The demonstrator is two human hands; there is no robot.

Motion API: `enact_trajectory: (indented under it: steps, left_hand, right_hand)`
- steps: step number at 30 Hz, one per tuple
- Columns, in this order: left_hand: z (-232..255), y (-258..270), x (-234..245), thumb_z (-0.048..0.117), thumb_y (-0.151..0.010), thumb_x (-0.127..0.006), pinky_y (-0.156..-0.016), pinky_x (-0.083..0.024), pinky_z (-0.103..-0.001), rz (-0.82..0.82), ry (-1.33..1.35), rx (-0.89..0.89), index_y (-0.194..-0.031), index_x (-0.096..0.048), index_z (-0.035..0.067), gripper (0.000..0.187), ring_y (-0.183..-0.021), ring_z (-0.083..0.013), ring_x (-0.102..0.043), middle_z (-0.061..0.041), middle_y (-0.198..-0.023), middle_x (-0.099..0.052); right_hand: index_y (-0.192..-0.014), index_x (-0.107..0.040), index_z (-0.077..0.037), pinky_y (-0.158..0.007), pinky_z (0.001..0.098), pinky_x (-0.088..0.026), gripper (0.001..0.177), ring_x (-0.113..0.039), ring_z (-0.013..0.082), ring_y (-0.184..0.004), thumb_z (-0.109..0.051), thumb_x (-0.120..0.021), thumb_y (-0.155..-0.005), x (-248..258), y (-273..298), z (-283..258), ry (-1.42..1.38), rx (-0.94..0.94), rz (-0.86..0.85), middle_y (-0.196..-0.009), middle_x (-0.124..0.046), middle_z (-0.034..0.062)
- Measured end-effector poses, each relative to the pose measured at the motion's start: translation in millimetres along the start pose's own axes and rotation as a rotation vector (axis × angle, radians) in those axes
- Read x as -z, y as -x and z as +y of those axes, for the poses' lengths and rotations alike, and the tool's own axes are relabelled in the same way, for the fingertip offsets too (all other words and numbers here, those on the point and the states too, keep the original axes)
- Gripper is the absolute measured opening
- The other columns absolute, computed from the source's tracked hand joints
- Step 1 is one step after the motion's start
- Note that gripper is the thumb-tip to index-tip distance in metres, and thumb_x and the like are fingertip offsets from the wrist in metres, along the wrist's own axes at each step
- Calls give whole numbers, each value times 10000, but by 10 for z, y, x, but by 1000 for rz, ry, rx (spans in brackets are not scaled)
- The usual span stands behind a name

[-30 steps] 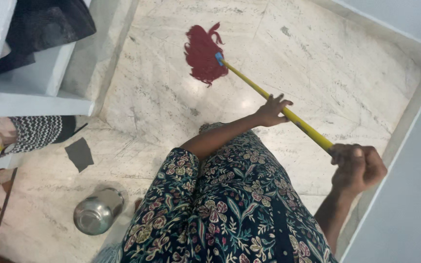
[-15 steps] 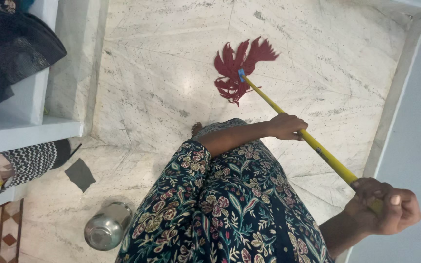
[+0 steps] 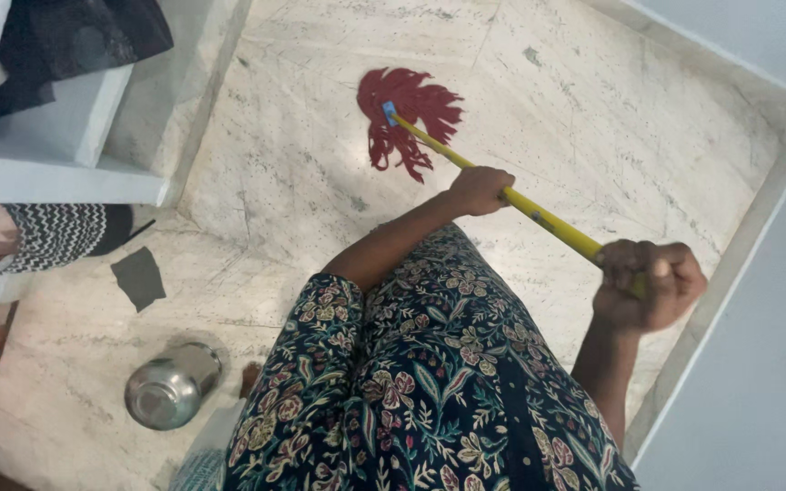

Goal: The person cleans a red liquid from a marble floor using a mop, repeatedly scrubbing the stain and moving the mop head across the surface.

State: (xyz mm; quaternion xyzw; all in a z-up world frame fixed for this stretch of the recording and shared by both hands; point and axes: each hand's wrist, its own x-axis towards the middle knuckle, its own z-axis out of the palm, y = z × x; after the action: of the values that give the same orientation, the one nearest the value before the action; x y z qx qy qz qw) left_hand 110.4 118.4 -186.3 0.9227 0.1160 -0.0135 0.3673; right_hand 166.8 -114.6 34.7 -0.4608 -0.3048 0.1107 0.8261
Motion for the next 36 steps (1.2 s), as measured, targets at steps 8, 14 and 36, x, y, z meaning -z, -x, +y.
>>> enact_trajectory:
  steps: [8, 14, 36]
  left_hand:
    - [-1487, 722, 758, 128, -807, -671, -800, -519, -487, 360, -88, 240, -882, -629, 127, 85, -984, -326, -658, -85, -961, -687]
    - [-2218, 1214, 753, 316, -803, -805, -894, -475, -604, 492, -246, 640, -1394, -504, 214, 671, -1329, -385, -419, -155, -1473, -423]
    - [247, 573, 83, 551, -777, -833, -1133, -399, -529, 157, 243, -7, -1497, -334, 48, 1010, -1501, -474, -269, -339, -1596, -223]
  right_hand:
    - [-879, -600, -15, -697, 334, -553, 183, -614, 160, -686, -147, -674, -982, -1236, -54, 1011, 101, -184, -419, -804, -644, 106]
    - [-919, -685, -25, -793, 325, -498, 50, -620, 162, -866, -56, -713, -946, -1579, 158, 1735, 343, -420, -764, -919, -689, 73]
    - [-978, -771, -75, -856, 348, -398, 106, -547, 175, -655, -78, -689, -911, -1085, 90, -568, 989, -245, -519, -739, -700, 41]
